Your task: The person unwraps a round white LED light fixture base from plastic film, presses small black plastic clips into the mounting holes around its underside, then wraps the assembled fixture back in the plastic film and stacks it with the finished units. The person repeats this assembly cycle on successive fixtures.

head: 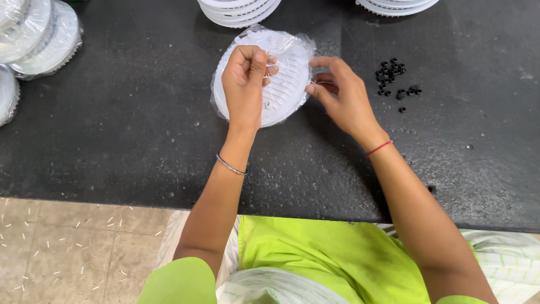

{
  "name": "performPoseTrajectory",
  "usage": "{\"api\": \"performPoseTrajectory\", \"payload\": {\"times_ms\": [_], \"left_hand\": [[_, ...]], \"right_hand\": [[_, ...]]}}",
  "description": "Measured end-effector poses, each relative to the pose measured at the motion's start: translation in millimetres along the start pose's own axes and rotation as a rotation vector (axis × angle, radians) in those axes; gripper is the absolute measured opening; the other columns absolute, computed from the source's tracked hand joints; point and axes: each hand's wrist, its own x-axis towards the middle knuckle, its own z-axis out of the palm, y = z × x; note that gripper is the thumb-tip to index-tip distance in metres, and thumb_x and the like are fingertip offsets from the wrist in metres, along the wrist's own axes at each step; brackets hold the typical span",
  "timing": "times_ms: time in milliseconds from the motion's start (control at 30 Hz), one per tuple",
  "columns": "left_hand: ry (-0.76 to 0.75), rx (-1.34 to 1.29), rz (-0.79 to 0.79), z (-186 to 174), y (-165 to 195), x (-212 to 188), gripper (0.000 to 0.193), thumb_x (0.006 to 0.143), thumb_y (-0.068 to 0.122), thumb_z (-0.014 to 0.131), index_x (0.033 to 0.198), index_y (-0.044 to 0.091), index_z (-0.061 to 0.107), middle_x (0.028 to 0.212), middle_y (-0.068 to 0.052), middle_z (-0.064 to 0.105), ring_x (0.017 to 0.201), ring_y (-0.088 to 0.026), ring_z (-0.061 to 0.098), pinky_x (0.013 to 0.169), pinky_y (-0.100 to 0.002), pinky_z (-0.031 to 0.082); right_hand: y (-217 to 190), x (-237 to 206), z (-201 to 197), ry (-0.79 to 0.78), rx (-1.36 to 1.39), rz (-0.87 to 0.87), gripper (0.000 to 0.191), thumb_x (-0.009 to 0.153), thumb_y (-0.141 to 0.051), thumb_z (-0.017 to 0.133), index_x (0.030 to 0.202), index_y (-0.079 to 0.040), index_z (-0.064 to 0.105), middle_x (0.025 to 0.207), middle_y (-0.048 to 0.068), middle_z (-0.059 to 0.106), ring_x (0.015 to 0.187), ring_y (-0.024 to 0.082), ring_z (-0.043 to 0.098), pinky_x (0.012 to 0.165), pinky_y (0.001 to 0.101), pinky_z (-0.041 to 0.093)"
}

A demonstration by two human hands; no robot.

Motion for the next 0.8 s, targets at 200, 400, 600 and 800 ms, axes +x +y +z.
{"api": "performPoseTrajectory", "payload": {"times_ms": [200, 400, 600, 800], "left_hand": [[-0.027, 0.166, 0.166, 9, 2, -5, 0.016, 0.111, 0.018, 0.059, 0.102, 0.004, 0.058, 0.090, -0.002, 0.066, 0.082, -0.006, 0.062, 0.073, -0.022, 0.054], [0.011, 0.315, 0.217, 11, 1, -9, 0.017, 0.111, 0.017, 0.057, 0.099, 0.004, 0.055, 0.087, -0.002, 0.066, 0.074, -0.006, 0.057, 0.066, -0.022, 0.049], [0.137, 0.369, 0.292, -5, 0, 8, 0.015, 0.111, 0.014, 0.056, 0.100, 0.004, 0.055, 0.088, -0.002, 0.068, 0.069, -0.005, 0.055, 0.065, -0.022, 0.049], [0.060, 0.279, 0.315, -2, -1, 3, 0.015, 0.113, 0.015, 0.057, 0.102, 0.004, 0.055, 0.092, -0.003, 0.066, 0.074, -0.005, 0.056, 0.070, -0.022, 0.050]], "right_hand": [[11, 2, 4, 0.059, 0.012, 0.102, 0.026, 0.094, -0.003, 0.077, 0.116, -0.001, 0.063, 0.103, 0.006, 0.071, 0.092, 0.012, 0.070, 0.082, 0.0285, 0.063], [20, 1, 4, 0.061, -0.037, 0.073, 0.016, 0.100, -0.004, 0.072, 0.105, 0.000, 0.058, 0.093, 0.006, 0.068, 0.082, 0.011, 0.063, 0.072, 0.0282, 0.054], [35, 6, -16, 0.236, -0.212, -0.123, 0.017, 0.105, -0.003, 0.069, 0.111, 0.001, 0.054, 0.097, 0.009, 0.069, 0.087, 0.016, 0.068, 0.078, 0.0309, 0.056], [43, 7, -29, 0.270, -0.223, 0.022, 0.021, 0.098, -0.003, 0.069, 0.110, 0.002, 0.051, 0.091, 0.008, 0.066, 0.080, 0.016, 0.066, 0.074, 0.0298, 0.055]]}}
